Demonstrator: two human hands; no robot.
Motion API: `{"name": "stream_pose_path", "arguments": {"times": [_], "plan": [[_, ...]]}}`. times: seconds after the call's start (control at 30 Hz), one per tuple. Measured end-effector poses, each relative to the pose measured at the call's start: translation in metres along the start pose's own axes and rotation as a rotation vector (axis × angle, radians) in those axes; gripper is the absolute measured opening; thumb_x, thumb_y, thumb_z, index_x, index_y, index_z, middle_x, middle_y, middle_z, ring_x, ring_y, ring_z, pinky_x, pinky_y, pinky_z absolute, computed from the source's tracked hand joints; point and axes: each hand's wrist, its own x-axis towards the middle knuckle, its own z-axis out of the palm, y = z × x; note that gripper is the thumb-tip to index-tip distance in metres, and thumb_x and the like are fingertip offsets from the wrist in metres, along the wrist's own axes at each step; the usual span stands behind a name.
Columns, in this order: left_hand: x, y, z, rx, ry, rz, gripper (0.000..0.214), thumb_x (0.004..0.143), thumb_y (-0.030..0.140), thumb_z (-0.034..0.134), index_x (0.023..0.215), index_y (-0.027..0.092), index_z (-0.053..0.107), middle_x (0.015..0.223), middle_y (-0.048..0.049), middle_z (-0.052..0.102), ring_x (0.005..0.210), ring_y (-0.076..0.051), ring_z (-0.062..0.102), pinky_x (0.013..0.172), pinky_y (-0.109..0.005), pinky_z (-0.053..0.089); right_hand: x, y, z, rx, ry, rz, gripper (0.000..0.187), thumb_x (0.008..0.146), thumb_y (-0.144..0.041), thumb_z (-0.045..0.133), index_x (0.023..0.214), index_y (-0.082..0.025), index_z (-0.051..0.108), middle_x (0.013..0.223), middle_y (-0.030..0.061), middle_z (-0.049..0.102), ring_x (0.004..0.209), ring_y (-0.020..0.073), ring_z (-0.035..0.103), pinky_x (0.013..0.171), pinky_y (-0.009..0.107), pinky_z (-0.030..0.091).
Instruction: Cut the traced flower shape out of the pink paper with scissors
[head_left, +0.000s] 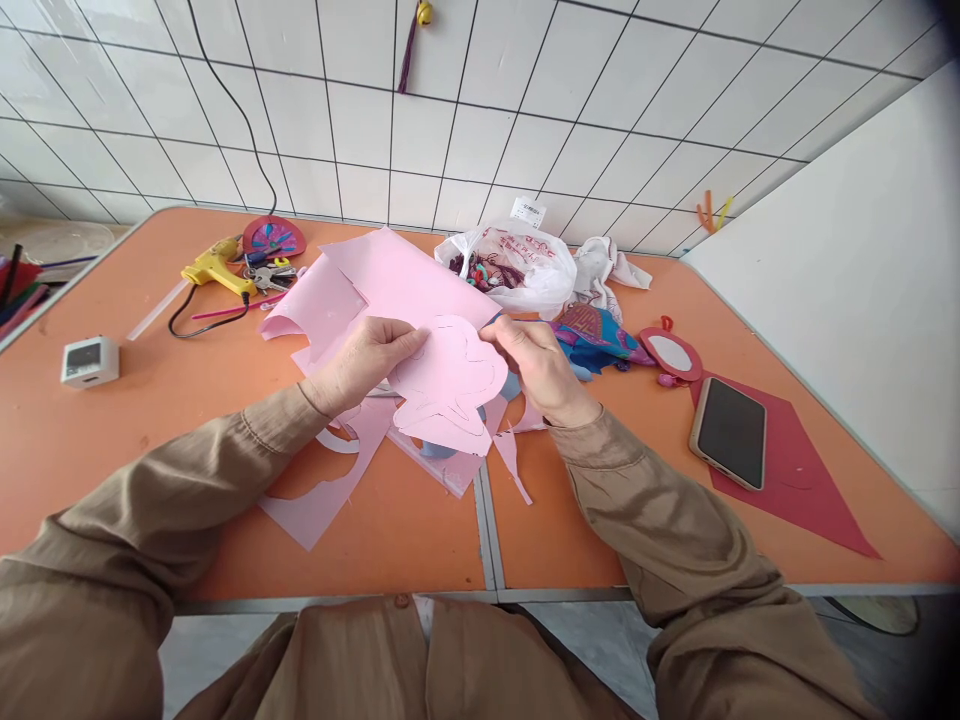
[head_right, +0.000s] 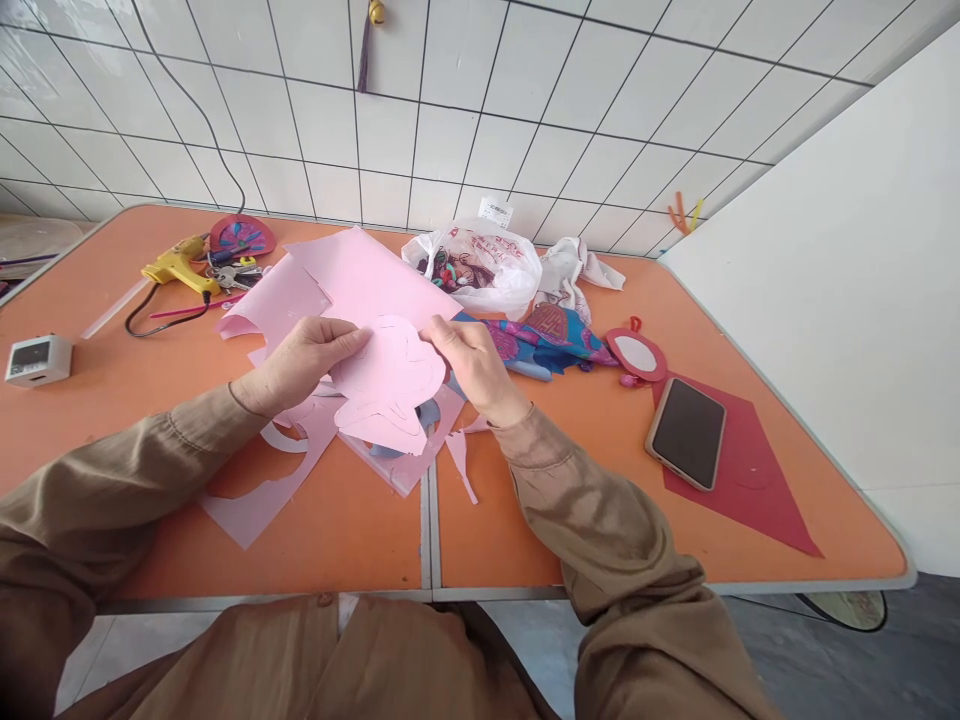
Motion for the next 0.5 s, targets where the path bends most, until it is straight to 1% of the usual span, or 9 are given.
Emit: {"name": "stream_pose_path", "arguments": {"times": [0.07,0.13,0.2,0.27,0.43,0.5], "plan": [[-0.0001,0.0008,-0.0006,0.014,0.009,0.003,0.047,0.091,0.046,0.056,0.058,0.021,0.034,0.058,0.0052,0.029,0.052,-0.008,0.026,0.049,-0.027,0.017,0.0006,0.0016,-0.0015,0.084,-0.038,0.042,0.045,0.083,-0.059,0.059,0.063,-0.019,0.060,0.056,-0.0021,0.043,0.056,0.0123,0.040,0.053,0.028,0.030],[-0.0002,0.0017,-0.0011,0.022,0.013,0.005,0.047,0.091,0.045,0.056,0.058,0.021,0.033,0.058,0.0052,0.028,0.052,-0.008,0.026,0.049,-0.027,0.017,0.0005,0.0015,-0.0020,0.107,-0.081,0.066,0.036,0.078,-0.049,0.067,0.062,-0.018,0.060,0.057,-0.0028,0.045,0.056,0.0113,0.040,0.052,0.027,0.029],[-0.0003,0.0019,-0.0014,0.010,0.015,0.016,0.047,0.092,0.045,0.056,0.059,0.021,0.033,0.059,0.0053,0.028,0.052,-0.008,0.025,0.049,-0.027,0.017,0.0000,0.0008,-0.0013,0.105,-0.108,0.086,0.031,0.071,-0.041,0.072,0.057,-0.018,0.057,0.057,-0.0036,0.045,0.055,0.0105,0.039,0.051,0.026,0.028],[-0.0005,0.0013,-0.0015,-0.014,0.016,0.030,0.047,0.092,0.046,0.057,0.059,0.021,0.034,0.059,0.0054,0.028,0.052,-0.008,0.025,0.049,-0.027,0.018,-0.0003,0.0004,0.0000,0.101,-0.111,0.107,0.032,0.068,-0.037,0.073,0.054,-0.019,0.051,0.054,-0.0044,0.043,0.054,0.0102,0.039,0.050,0.026,0.027],[0.0000,-0.0023,-0.0020,-0.076,-0.001,0.021,0.049,0.091,0.048,0.061,0.059,0.020,0.038,0.058,0.0051,0.030,0.051,-0.008,0.027,0.047,-0.025,0.020,-0.0003,-0.0008,0.0023,0.087,-0.070,0.106,0.035,0.067,-0.032,0.069,0.050,-0.020,0.041,0.052,-0.0054,0.037,0.053,0.0096,0.037,0.050,0.026,0.026],[0.0009,-0.0039,-0.0027,-0.160,-0.022,-0.028,0.050,0.089,0.051,0.065,0.058,0.019,0.040,0.057,0.0047,0.033,0.050,-0.008,0.030,0.046,-0.024,0.023,-0.0004,-0.0024,0.0028,0.083,-0.052,0.100,0.036,0.066,-0.031,0.068,0.049,-0.021,0.038,0.051,-0.0058,0.034,0.052,0.0085,0.033,0.050,0.026,0.022]]}}
